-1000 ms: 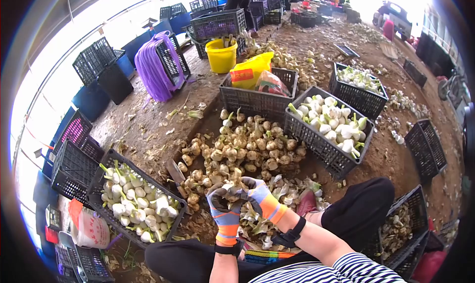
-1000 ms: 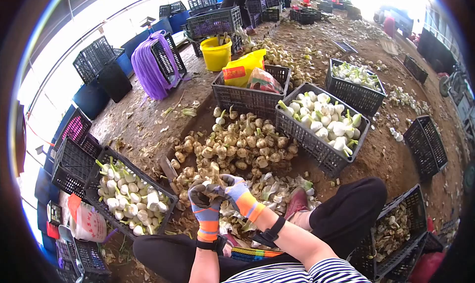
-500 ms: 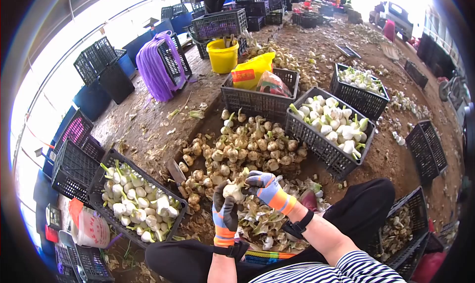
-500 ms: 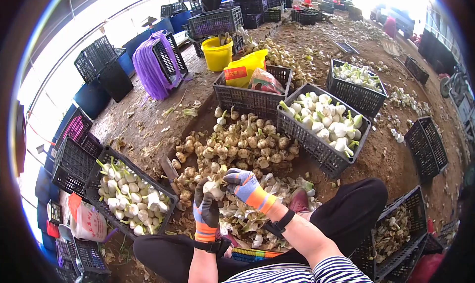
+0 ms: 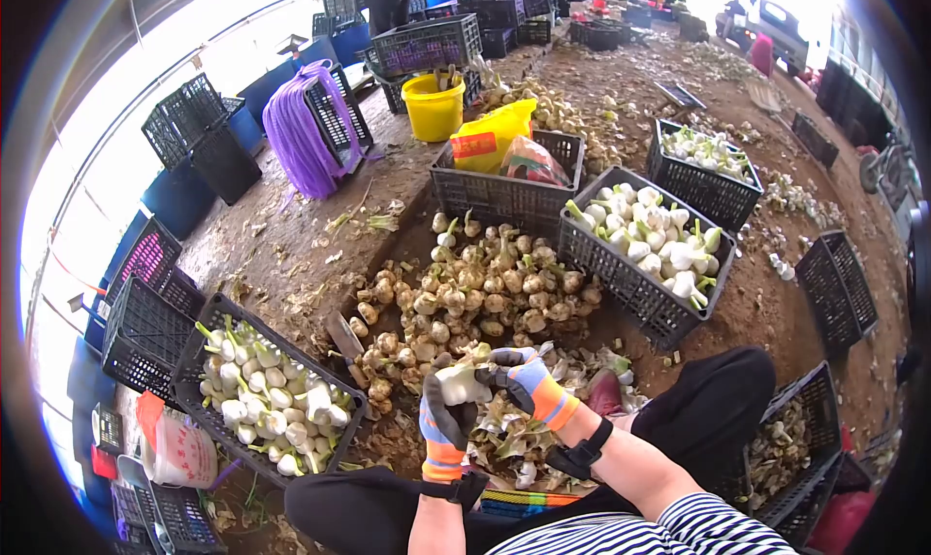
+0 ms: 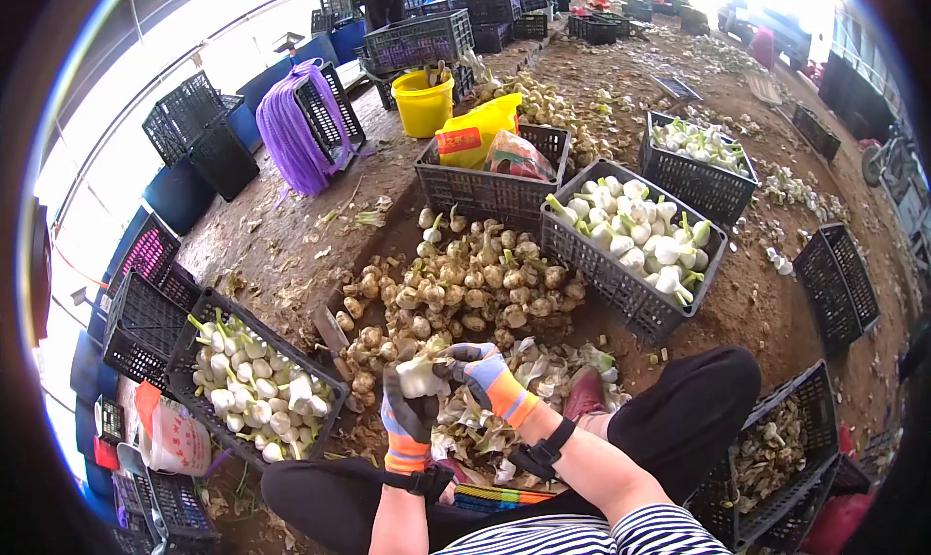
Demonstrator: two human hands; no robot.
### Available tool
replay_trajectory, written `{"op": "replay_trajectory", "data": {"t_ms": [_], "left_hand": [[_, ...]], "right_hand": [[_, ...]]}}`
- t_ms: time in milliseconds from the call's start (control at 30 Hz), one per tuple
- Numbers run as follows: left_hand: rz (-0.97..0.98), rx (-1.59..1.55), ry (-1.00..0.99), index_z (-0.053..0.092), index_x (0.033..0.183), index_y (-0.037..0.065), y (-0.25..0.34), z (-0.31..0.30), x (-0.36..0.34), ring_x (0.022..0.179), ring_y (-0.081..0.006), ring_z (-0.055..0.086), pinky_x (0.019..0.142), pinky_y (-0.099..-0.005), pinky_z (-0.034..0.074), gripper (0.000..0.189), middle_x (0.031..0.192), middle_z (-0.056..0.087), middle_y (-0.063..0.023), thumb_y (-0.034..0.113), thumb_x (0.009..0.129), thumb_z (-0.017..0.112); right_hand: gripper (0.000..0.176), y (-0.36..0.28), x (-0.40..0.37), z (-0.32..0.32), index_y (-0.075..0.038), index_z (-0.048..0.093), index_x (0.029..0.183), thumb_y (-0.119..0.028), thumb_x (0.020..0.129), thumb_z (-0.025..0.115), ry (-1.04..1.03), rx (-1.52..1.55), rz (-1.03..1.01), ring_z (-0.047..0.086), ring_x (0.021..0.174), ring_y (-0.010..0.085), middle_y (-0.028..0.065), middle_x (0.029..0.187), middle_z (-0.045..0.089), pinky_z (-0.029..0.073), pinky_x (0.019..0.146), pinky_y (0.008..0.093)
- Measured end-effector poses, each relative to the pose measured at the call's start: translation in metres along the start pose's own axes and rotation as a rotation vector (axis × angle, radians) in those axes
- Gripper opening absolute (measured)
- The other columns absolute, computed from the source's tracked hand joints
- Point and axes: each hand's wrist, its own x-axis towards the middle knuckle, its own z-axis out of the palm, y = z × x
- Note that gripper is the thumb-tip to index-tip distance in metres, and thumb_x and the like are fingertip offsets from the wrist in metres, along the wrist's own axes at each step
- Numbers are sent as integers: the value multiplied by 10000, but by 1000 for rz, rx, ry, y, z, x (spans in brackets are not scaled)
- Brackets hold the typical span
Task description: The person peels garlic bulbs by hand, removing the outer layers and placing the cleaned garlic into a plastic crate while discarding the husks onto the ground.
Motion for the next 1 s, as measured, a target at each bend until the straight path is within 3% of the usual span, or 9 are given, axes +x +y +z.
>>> {"op": "replay_trajectory", "data": {"t_ms": [100, 133, 233, 467, 700, 767, 867, 900, 1000], "left_hand": [[-20, 240, -98, 464, 1239, 28, -2, -15, 9, 824, -154, 620, 656, -246, 528, 499, 1049, 590, -92, 439, 965, 389], [251, 32, 127, 478, 1182, 16, -22, -10, 24, 798, -163, 625, 654, -270, 546, 405, 1017, 594, -85, 336, 938, 513], [461, 397, 65, 483, 1167, 5, -18, 5, 10, 853, -172, 611, 685, -300, 543, 372, 1066, 570, -96, 102, 836, 622], [210, 333, 42, 513, 1159, -33, 13, 15, 3, 805, -179, 636, 620, -285, 550, 437, 995, 632, -119, 9, 752, 666], [73, 104, -211, 475, 1254, -38, 21, 5, -6, 899, -204, 645, 734, -320, 559, 597, 1070, 624, -135, 42, 726, 741], [-61, 86, -305, 446, 1282, -31, 36, 7, -18, 871, -205, 651, 728, -317, 561, 644, 1061, 623, -132, 85, 729, 756], [55, 89, -272, 375, 1336, -18, 22, 2, -14, 982, -197, 601, 842, -314, 519, 736, 1138, 575, -114, 120, 728, 766], [159, 123, -220, 352, 1350, -16, 14, -2, -6, 1028, -194, 577, 875, -315, 501, 764, 1165, 556, -106, 127, 726, 769], [204, 290, -164, 300, 1386, 13, 1, -10, 1, 1081, -184, 533, 917, -315, 465, 811, 1187, 531, -91, 64, 722, 762]], "right_hand": [[176, -1, -6, 7, 13, 654, 988, 43, 818, 619, 2, -169, -52, 603, 742, 73, 59, 862, 682, 495, 632, 226], [195, -3, -8, 11, 19, 653, 992, 58, 808, 602, 87, -204, -63, 601, 736, 73, 62, 888, 683, 491, 647, 220], [205, -5, -11, 15, 22, 650, 997, 54, 805, 588, 53, -436, -190, 600, 740, 72, 61, 899, 681, 489, 644, 216], [216, -12, -9, 3, -39, 641, 1017, -4, 804, 645, 87, 12, 100, 619, 640, 129, 44, 837, 669, 497, 541, 264], [165, 8, 14, -11, -30, 624, 972, 12, 824, 565, 348, 309, -31, 595, 575, 139, 65, 752, 635, 469, 467, 252], [176, 12, 48, -73, -36, 626, 984, -26, 812, 588, 379, 456, -104, 607, 563, 152, 82, 761, 642, 485, 475, 265], [478, -8, 45, -83, -15, 558, 1224, -200, 807, 704, 180, -1346, -220, 642, 913, 219, 155, 1074, 642, 520, 789, 309], [544, -26, 17, -47, -36, 559, 1241, -180, 756, 760, 137, -1332, -127, 586, 1049, 209, 140, 1196, 593, 471, 898, 310], [570, -25, -6, -8, -46, 582, 1217, -115, 692, 793, -178, -574, -131, 585, 1047, 185, 97, 1181, 590, 471, 888, 291]]}}
